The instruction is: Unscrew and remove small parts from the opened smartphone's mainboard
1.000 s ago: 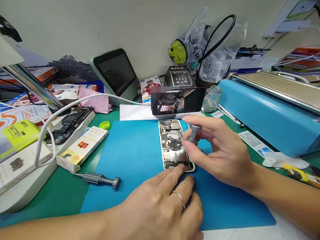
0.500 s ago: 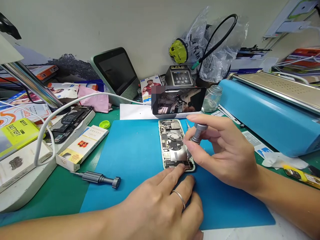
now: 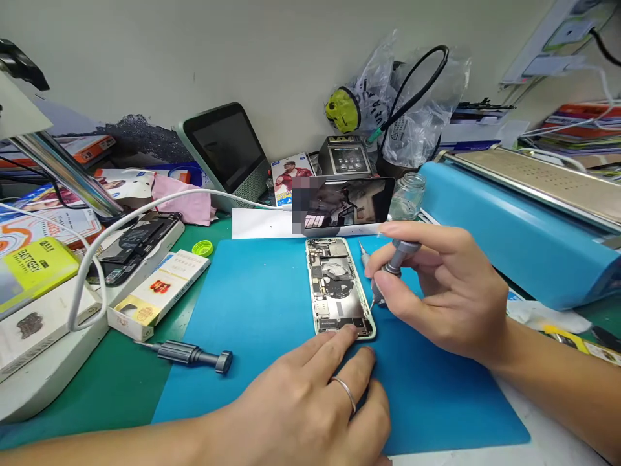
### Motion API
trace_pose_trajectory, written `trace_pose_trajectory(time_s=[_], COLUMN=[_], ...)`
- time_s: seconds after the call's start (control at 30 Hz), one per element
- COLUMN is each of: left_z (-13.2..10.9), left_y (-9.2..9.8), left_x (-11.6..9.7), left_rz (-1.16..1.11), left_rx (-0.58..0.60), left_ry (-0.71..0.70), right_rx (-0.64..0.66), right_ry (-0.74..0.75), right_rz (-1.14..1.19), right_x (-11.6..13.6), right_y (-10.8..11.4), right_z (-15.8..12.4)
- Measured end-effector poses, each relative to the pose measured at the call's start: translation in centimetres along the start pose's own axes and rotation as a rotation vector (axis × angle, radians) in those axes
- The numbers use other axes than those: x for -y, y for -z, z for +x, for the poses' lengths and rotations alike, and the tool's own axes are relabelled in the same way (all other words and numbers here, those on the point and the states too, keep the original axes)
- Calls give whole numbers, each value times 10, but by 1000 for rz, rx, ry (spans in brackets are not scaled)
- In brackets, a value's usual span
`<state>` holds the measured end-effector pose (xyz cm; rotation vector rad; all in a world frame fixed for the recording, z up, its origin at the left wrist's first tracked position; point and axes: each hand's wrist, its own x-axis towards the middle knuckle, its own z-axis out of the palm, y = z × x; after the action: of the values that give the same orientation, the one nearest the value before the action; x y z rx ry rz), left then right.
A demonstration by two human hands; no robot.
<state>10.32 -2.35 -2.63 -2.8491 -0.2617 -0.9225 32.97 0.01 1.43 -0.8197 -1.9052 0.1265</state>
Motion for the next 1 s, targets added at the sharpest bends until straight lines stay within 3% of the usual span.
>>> trace_pose_trajectory(time_s=[0.2, 0.37, 0.53, 1.0], left_z=[0, 3, -1, 4], left_y=[-6, -7, -9, -1], left_x=[2, 4, 4, 4], left_rz=[41, 81, 111, -2], left_rx=[-40, -125, -84, -41], left_ry=[-32, -14, -4, 29], right_rx=[61, 47, 12, -16], right_ry=[-82, 20, -104, -132], right_rz=[35, 16, 56, 79], right_x=[19, 7, -1, 2], right_y=[6, 21, 23, 9], right_z=[-9, -23, -21, -27])
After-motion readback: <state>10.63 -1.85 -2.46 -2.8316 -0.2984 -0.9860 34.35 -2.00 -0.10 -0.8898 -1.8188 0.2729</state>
